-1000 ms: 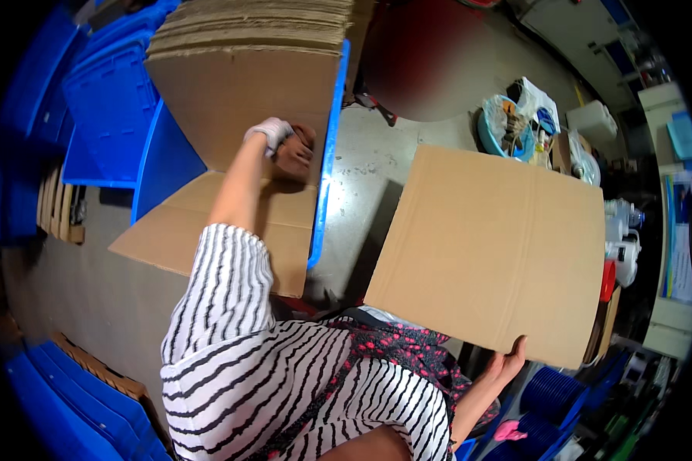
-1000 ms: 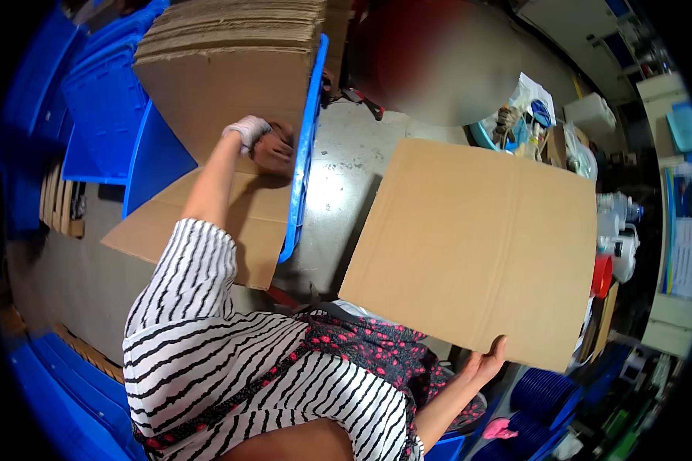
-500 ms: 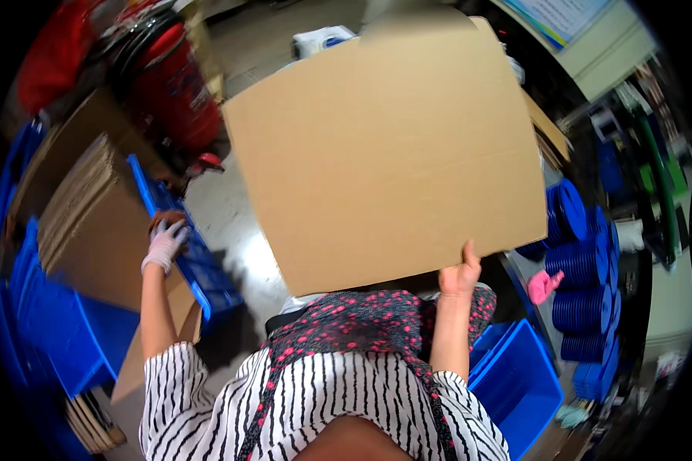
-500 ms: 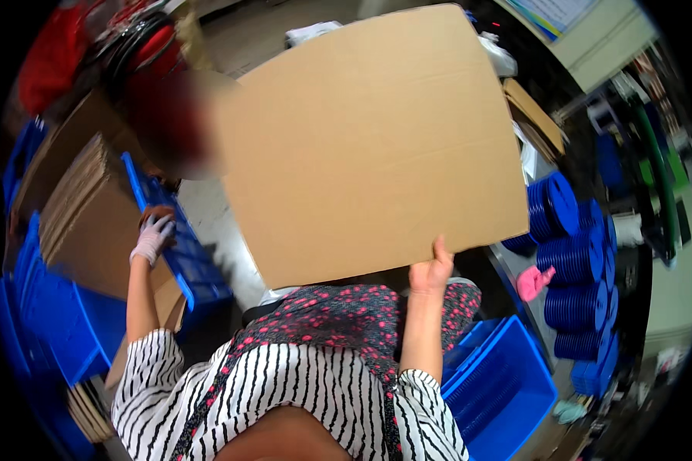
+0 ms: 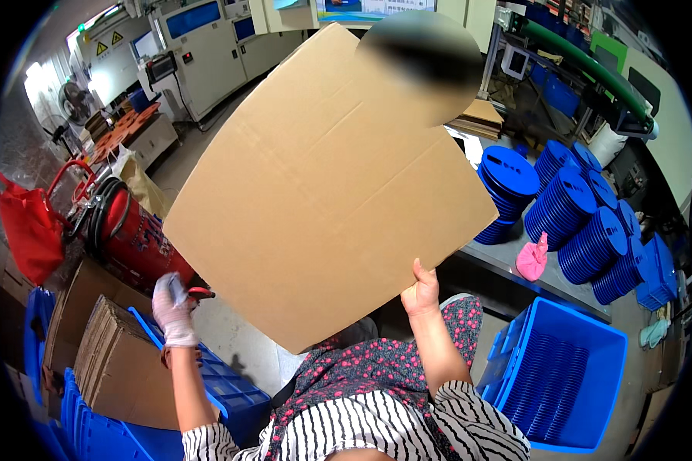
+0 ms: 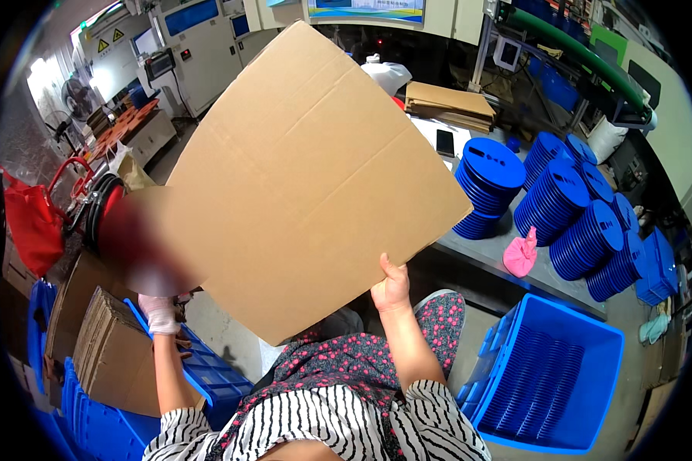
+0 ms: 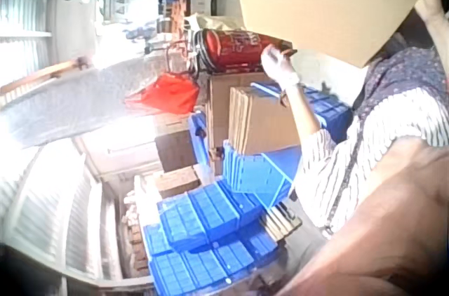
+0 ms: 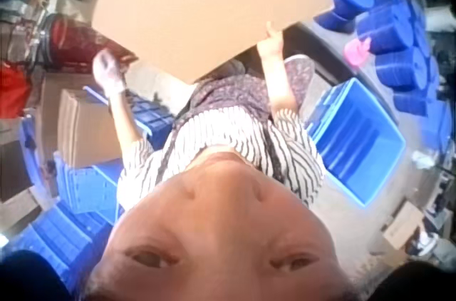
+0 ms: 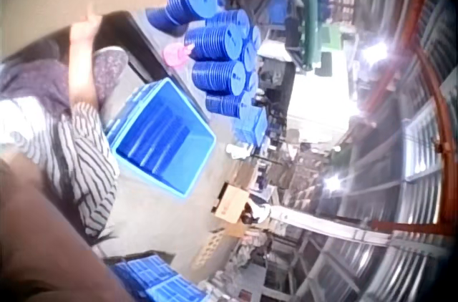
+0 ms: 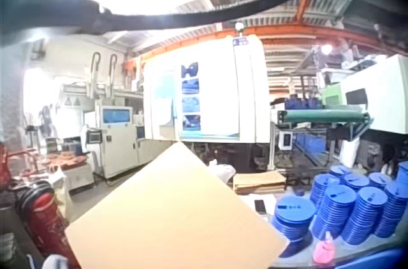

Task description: The person empties a bag of blue plastic pellets into a container, stacks blue circular components onto a conveyor belt, and then sorts and wipes down cardboard sheets at a packing station.

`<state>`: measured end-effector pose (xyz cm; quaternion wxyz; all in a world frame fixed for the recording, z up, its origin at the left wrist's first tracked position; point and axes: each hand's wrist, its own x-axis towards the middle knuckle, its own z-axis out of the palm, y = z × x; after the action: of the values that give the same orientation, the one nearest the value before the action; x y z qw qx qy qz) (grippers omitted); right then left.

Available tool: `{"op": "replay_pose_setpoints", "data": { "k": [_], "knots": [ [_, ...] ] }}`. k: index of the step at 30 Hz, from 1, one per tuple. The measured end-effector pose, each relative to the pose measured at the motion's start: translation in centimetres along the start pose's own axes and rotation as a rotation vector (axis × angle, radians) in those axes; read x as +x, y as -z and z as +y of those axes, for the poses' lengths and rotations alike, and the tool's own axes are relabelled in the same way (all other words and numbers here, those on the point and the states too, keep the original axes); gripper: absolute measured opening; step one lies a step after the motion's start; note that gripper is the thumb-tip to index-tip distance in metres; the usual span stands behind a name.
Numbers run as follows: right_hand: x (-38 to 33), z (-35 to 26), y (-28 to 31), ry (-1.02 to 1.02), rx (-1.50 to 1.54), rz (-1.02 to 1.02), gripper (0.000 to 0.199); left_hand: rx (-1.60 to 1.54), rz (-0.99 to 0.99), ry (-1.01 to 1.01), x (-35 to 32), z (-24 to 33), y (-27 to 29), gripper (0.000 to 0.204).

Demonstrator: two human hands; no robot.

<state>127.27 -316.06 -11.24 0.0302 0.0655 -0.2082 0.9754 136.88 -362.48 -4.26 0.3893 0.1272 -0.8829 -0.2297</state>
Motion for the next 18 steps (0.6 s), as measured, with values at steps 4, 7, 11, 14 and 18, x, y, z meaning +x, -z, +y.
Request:
{"op": "replay_pose_setpoints", "data": {
  "k": [4, 7, 11, 14, 18],
  "knots": [
    [-1.2, 1.6, -1.0, -0.027, -0.038, 0.012, 0.049, -0.033, -0.154, -0.789, 4.0, 21.7, -7.7, 0.045],
    [-4.0, 5.4, -2.5, -0.121, -0.1, 0.023, 0.05, -0.043, -0.5, -1.213, 3.9, 29.1, -10.0, 0.052],
    [-9.0, 5.6, -2.7, -0.315, -0.205, 0.017, 0.046, 0.496, -0.15, -0.79, 16.9, 21.8, -13.9, 0.046],
    [-10.6, 6.8, -2.5, -0.411, -0.21, -0.001, 0.038, 0.411, -0.088, -0.439, 21.2, 15.6, -13.5, 0.043],
    [-9.3, 6.8, -1.6, -0.445, -0.254, 0.072, 0.033, 0.01, -0.403, -1.062, 10.8, 24.2, -15.7, 0.033]
  ]
}}
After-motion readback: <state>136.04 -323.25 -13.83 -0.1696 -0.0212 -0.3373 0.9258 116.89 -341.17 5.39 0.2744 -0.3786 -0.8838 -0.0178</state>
